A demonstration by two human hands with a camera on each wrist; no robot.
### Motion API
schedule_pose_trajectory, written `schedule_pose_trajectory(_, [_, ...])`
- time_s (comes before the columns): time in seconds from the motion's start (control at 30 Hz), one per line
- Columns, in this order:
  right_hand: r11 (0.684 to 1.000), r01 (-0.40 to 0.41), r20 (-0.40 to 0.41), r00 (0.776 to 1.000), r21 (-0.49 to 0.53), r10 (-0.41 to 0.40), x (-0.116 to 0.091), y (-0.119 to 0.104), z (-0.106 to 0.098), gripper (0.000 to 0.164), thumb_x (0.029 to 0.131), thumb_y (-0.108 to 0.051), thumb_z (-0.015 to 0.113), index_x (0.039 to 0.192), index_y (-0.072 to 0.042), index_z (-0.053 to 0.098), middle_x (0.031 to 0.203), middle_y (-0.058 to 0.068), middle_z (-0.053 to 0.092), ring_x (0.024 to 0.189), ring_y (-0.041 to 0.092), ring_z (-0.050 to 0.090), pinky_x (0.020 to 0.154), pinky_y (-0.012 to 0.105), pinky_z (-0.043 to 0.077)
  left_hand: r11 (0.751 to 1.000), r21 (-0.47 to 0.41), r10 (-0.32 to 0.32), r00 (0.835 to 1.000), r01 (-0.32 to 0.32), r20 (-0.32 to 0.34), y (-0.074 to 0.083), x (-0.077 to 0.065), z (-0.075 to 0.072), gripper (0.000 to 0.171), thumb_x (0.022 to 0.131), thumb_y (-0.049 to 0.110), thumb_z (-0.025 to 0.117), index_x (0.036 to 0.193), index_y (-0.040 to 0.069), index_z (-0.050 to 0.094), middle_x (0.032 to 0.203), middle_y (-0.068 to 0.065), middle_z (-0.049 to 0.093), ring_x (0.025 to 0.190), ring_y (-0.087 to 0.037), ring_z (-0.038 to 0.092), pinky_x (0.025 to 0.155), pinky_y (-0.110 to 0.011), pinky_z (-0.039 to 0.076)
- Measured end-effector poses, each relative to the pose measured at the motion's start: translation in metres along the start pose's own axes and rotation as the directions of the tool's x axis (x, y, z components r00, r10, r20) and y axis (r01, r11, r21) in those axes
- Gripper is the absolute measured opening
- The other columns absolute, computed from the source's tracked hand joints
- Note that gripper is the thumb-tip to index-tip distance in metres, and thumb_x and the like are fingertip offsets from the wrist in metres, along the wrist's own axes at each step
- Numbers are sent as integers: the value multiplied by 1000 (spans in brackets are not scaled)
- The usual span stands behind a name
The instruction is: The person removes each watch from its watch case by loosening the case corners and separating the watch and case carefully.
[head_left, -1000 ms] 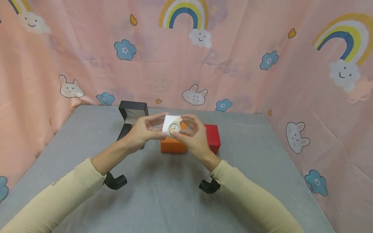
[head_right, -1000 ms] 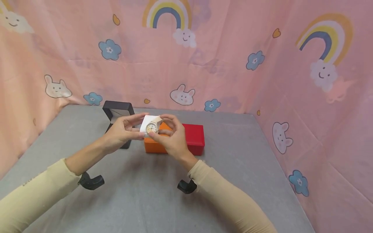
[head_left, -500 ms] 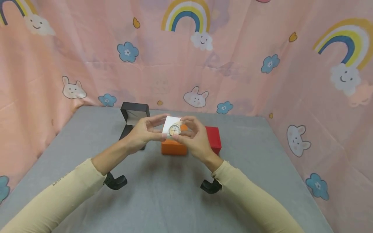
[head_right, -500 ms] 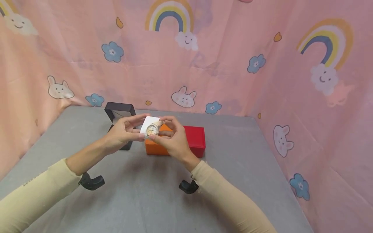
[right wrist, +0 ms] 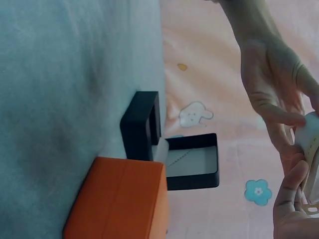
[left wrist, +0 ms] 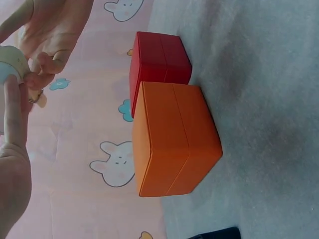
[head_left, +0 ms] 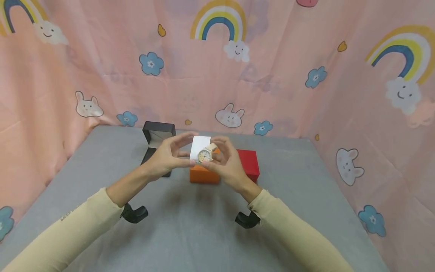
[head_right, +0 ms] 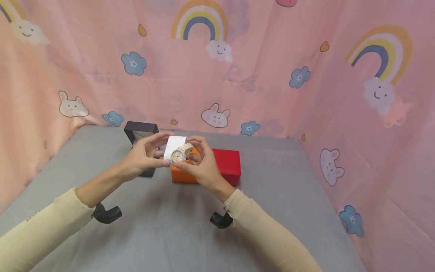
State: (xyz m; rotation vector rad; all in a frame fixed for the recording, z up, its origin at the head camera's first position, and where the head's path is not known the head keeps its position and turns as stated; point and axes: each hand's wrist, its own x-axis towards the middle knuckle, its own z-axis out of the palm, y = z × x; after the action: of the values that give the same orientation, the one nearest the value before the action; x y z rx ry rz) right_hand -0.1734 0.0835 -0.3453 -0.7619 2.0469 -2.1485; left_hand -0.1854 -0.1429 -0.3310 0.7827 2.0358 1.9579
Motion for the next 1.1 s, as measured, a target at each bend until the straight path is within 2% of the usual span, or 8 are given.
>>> schedule_pose_trajectory(0.17, [1000, -21, -30, 999, -19, 21, 4, -4, 2, 64, 92, 2, 65, 148, -9, 37, 160, 12, 36, 128, 42, 58, 93, 30, 58, 1000, 30, 7, 999, -6, -42, 3, 2, -1, 80, 86, -7, 71, 156, 6, 34, 164, -15, 35, 123, -41, 64, 92, -32, 59])
schedule_pose_trajectory(0.27, [994, -107, -71, 992, -35, 104, 4, -8, 3, 64, 96, -6, 65, 153, -15, 39, 163, 6, 33, 134, 40, 56, 98, 31, 56, 999, 49, 13, 998, -10, -69, 4, 3, -1, 80, 86, -6, 71, 156, 7, 34, 164, -15, 35, 119, -36, 67, 91, -31, 60])
schedule_pose_trajectory(0.37, [978, -207, -93, 975, -37, 203, 2, -10, 3, 62, 98, -14, 65, 155, -22, 41, 164, 2, 31, 129, 37, 60, 100, 31, 55, 998, 61, 24, 996, -19, -83, 4, 3, 1, 79, 86, -6, 71, 155, 8, 36, 163, -15, 36, 116, -33, 68, 90, -31, 60])
schedule_pose_trajectory(0.6, [933, -343, 43, 939, 109, 340, 2, -16, 1, 65, 104, -18, 57, 160, -33, 28, 154, 11, 44, 123, 33, 64, 109, 41, 49, 993, 119, 41, 990, -24, -139, 4, 5, 4, 77, 86, -5, 74, 154, 7, 39, 163, -13, 36, 124, -42, 62, 93, -29, 58])
schedule_pose_trajectory(0.73, [923, -377, 87, 925, 72, 371, 4, -17, 0, 68, 105, -24, 54, 162, -36, 18, 149, 13, 48, 121, 33, 65, 107, 38, 51, 987, 156, 54, 987, -30, -149, 4, 6, 4, 78, 85, -4, 75, 153, 7, 39, 162, -13, 37, 123, -44, 62, 94, -31, 58])
schedule_pose_trajectory(0.83, [920, -387, 81, 921, 62, 381, 4, -16, 0, 68, 106, -23, 53, 162, -35, 17, 149, 14, 48, 124, 38, 60, 104, 33, 53, 983, 179, 72, 988, -47, -138, 3, 7, 4, 77, 85, -5, 75, 153, 6, 40, 162, -14, 38, 125, -43, 61, 94, -35, 59])
schedule_pose_trajectory(0.93, [916, -395, 71, 918, 63, 391, 4, -14, 0, 66, 106, -22, 52, 162, -34, 19, 150, 13, 46, 122, 36, 58, 99, 27, 53, 978, 203, 81, 989, -55, -125, 1, 7, 4, 75, 85, -4, 75, 151, 6, 42, 161, -14, 39, 126, -42, 60, 94, -37, 59])
schedule_pose_trajectory(1.1, [931, -359, 55, 933, 61, 356, 3, -9, 0, 63, 106, -23, 52, 161, -31, 23, 145, 16, 49, 114, 25, 63, 96, 26, 54, 973, 223, 84, 988, -54, -127, 0, 6, 5, 75, 85, -4, 75, 152, 7, 42, 159, -16, 39, 120, -43, 64, 91, -38, 60])
